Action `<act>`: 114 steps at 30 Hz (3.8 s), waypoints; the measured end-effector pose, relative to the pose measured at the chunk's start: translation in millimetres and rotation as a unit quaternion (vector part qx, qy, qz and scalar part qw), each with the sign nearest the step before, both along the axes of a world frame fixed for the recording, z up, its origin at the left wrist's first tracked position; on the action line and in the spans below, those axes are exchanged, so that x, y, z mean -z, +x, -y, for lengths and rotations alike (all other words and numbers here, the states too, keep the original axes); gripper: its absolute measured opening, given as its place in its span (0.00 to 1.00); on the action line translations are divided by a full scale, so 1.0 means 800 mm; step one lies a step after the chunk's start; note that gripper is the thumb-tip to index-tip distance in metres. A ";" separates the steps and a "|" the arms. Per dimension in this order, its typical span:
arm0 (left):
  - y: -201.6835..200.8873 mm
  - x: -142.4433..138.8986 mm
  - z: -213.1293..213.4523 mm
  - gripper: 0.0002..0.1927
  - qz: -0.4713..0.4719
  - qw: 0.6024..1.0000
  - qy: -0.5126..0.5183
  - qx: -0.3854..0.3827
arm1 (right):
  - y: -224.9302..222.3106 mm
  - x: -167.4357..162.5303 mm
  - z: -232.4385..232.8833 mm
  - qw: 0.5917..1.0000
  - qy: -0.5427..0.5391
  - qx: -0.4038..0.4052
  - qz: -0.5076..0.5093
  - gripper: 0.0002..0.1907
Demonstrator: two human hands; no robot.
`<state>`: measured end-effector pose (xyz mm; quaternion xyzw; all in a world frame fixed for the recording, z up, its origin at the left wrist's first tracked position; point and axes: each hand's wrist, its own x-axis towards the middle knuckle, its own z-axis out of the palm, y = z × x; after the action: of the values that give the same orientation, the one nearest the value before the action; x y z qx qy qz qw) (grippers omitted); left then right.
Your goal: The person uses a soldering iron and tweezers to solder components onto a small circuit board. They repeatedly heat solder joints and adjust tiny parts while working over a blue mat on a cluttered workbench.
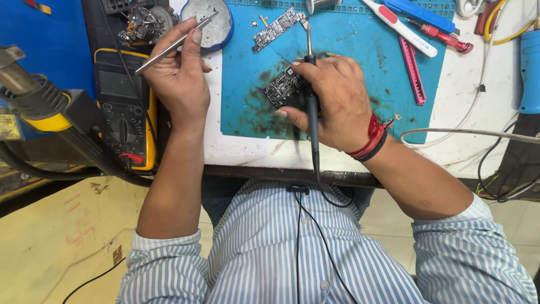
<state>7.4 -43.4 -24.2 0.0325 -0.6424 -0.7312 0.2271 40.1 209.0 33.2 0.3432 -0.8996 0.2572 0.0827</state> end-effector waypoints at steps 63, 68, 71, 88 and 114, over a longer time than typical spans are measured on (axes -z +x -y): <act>-0.026 -0.008 -0.020 0.03 0.080 0.948 -0.143 0.272 | -0.018 0.031 -0.006 0.949 -0.198 0.131 0.207 0.08; -0.026 -0.003 -0.019 0.03 0.064 0.949 -0.139 0.274 | -0.018 0.032 -0.006 0.957 -0.192 0.113 0.188 0.08; -0.027 -0.003 -0.018 0.03 0.070 0.947 -0.150 0.275 | -0.017 0.033 -0.003 0.950 -0.188 0.146 0.200 0.08; -0.030 -0.001 -0.016 0.03 0.075 0.945 -0.145 0.285 | -0.020 0.037 -0.006 0.949 -0.201 0.122 0.208 0.08; -0.029 -0.003 -0.017 0.03 0.078 0.946 -0.131 0.285 | -0.022 0.031 -0.004 0.952 -0.196 0.120 0.203 0.08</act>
<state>-16.0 -29.7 -22.0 -0.1253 -0.7305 -0.6701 -0.0398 22.5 211.9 8.0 0.1499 -0.8638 0.4811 -0.0057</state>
